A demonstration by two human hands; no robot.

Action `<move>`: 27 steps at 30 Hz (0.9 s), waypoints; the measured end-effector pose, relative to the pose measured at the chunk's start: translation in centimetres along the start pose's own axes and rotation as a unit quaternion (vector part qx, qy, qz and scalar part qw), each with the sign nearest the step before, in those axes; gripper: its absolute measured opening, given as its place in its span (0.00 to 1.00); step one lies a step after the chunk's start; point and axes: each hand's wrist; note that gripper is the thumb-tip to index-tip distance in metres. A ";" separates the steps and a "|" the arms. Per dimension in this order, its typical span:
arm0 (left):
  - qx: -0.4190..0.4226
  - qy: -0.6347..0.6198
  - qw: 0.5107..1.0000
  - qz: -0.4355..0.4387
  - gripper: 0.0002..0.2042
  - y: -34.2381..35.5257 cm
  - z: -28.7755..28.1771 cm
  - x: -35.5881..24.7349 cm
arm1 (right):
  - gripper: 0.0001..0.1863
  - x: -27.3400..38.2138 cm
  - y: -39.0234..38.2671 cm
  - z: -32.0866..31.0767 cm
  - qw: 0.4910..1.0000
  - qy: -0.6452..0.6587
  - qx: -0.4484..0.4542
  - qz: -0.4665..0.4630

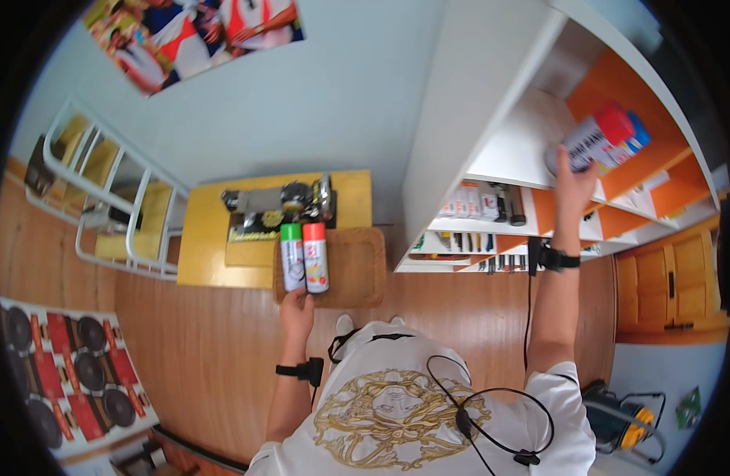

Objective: The person picks up a wicker tray and walks to a shelf to collect several spray paint cans, placing them into the tray. They then carry the tray to a wooden table and arrange the cans on the surface. Finally, the person returns to the shelf with the empty tray and fills it with multiple rolls of yellow and clear tape.

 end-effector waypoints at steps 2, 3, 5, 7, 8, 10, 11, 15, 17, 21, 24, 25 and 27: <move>-0.006 0.005 1.000 -0.019 0.16 -0.3 -0.2 0.7 | 0.33 -0.6 -2.0 0.1 0.994 0.101 -0.012 -0.031; -0.002 0.005 1.000 -0.031 0.16 -0.5 -0.6 0.7 | 0.32 0.9 -3.7 -0.3 0.993 0.116 -0.003 0.006; 0.003 -0.012 0.998 -0.054 0.16 -0.6 -0.9 0.7 | 0.34 2.4 -7.5 -1.0 0.982 0.190 -0.005 -0.009; 0.008 -0.016 0.998 -0.065 0.16 -0.3 -1.5 1.4 | 0.35 3.7 -11.8 -1.4 0.980 0.196 -0.002 -0.011; 0.010 -0.015 0.998 -0.066 0.16 -0.1 -1.5 2.1 | 0.36 4.0 -13.6 -1.8 0.980 0.198 -0.001 -0.014; 0.019 -0.008 0.998 -0.060 0.17 0.5 -1.5 2.6 | 0.32 3.2 -17.7 -2.4 0.983 0.173 0.045 -0.048; 0.023 0.001 0.998 -0.054 0.17 0.9 -1.7 2.7 | 0.33 3.4 -20.0 -2.3 0.983 0.169 0.051 -0.053; 0.038 0.006 0.999 -0.018 0.17 2.8 -2.1 2.8 | 0.35 5.4 -27.3 -0.7 0.953 0.212 0.214 -0.038; 0.062 0.012 0.997 -0.037 0.18 3.8 -2.4 2.0 | 0.39 5.3 -30.3 0.6 0.931 0.167 0.324 0.024; 0.082 0.004 0.996 -0.036 0.18 5.0 -3.1 2.6 | 0.41 5.2 -35.0 7.8 0.875 0.200 0.430 0.097; 0.078 -0.013 0.996 -0.040 0.18 5.4 -3.6 4.6 | 0.41 1.8 -38.3 13.3 0.831 0.113 0.530 0.122; 0.075 -0.009 0.997 -0.031 0.18 5.5 -4.0 5.4 | 0.42 0.9 -39.5 15.0 0.828 0.102 0.541 0.111; 0.070 0.002 0.997 -0.012 0.17 5.5 -4.9 6.8 | 0.43 0.3 -41.3 17.8 0.820 0.081 0.559 0.089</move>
Point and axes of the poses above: each hand's wrist, its own y-axis towards the middle knuckle, its own z-axis out of the palm, x = y × z, and after that the axes turned 8 degrees about x, right-handed
